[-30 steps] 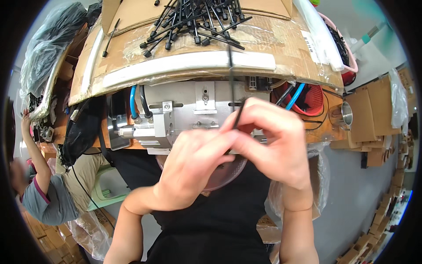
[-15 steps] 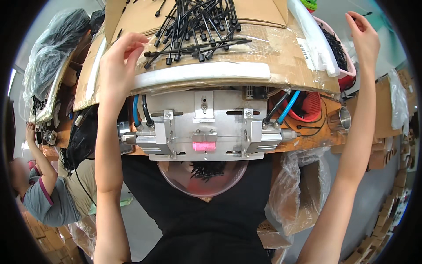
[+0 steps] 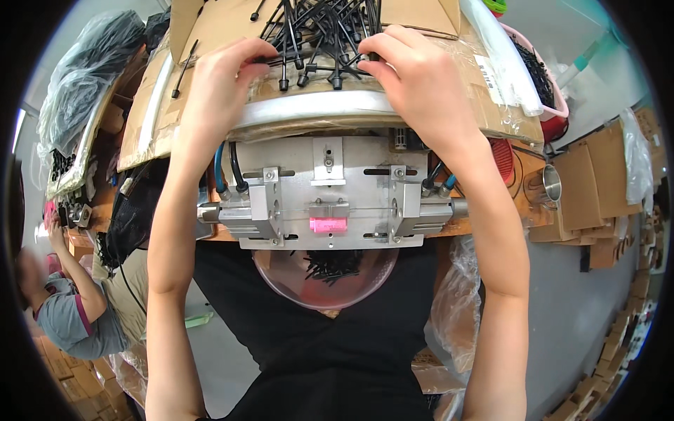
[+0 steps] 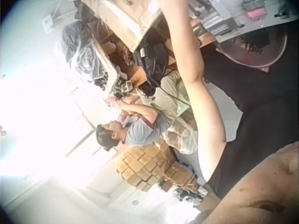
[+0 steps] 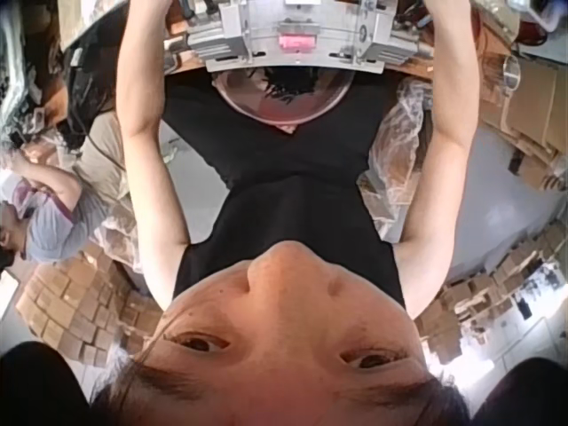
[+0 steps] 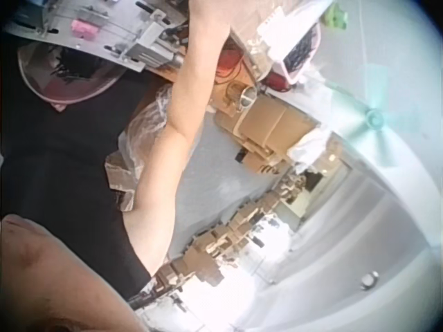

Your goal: The person repeatedly picks up black cable ties from a cardboard box and inserts them into a metal jig on the table. They manipulate the ties within the jig and place the processed ties into a clear bowl below.

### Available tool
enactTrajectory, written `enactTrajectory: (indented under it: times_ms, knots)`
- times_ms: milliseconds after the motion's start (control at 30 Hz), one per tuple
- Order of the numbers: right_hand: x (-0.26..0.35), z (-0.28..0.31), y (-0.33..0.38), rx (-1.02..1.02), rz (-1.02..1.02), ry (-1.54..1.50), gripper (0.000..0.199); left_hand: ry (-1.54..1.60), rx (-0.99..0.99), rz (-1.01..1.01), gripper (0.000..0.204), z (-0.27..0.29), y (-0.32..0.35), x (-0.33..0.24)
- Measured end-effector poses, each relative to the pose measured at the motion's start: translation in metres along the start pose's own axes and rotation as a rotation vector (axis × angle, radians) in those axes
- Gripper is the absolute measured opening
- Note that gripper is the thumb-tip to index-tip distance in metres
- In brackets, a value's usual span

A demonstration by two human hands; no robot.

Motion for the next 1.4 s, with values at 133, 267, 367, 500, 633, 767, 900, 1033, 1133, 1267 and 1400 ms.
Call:
enactTrajectory:
  times_ms: [133,267,367,500,633,767,900,1033,1133,1267,1400]
  knots:
    - [-0.010,0.012,0.001,-0.072,-0.099,-0.046,0.014,-0.042,-0.149,0.058,0.024,0.025,0.018,-0.027]
    - [-0.008,0.038,0.017,-0.094,-0.322,-0.122,0.014,-0.001,-0.143,0.057,0.044,0.032,0.057,-0.045]
    - [0.002,0.049,0.035,-0.167,-0.413,-0.320,0.015,0.109,-0.079,0.115,0.062,0.023,0.104,-0.093]
    - [0.018,0.064,0.052,-0.218,-0.480,-0.467,0.016,0.125,0.106,0.112,0.081,-0.013,0.167,-0.141]
    - [0.024,0.070,0.063,-0.269,-0.490,-0.475,0.017,0.069,0.226,0.149,0.071,-0.041,0.181,-0.146]
    - [0.031,0.079,0.071,-0.299,-0.544,-0.442,0.021,0.062,0.293,0.150,0.067,-0.047,0.179,-0.147]
    - [0.041,0.080,0.080,-0.345,-0.525,-0.481,0.023,0.074,0.303,0.177,0.066,-0.046,0.180,-0.149]
    - [0.057,0.073,0.096,-0.308,-0.423,-0.394,0.024,0.133,0.284,0.232,0.077,-0.047,0.179,-0.149]
    - [0.075,0.058,0.120,-0.144,-0.370,-0.287,0.030,0.120,0.322,0.258,0.078,-0.044,0.179,-0.148]
    - [0.118,0.013,0.159,0.068,-0.412,-0.381,0.054,0.171,0.299,0.298,0.073,-0.018,0.147,-0.136]
    - [0.133,-0.015,0.179,0.145,-0.350,-0.361,0.063,-0.091,-0.072,0.190,0.037,0.002,0.057,-0.076]
Point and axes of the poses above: each hand's wrist, its own y-axis away from the middle knuckle, its own z-axis out of the back of the hand, x = y × z, the point moved 4 cm from there along -y, towards the middle knuckle, and after that the axes turned 2 degrees about y, right-handed, at the moved point
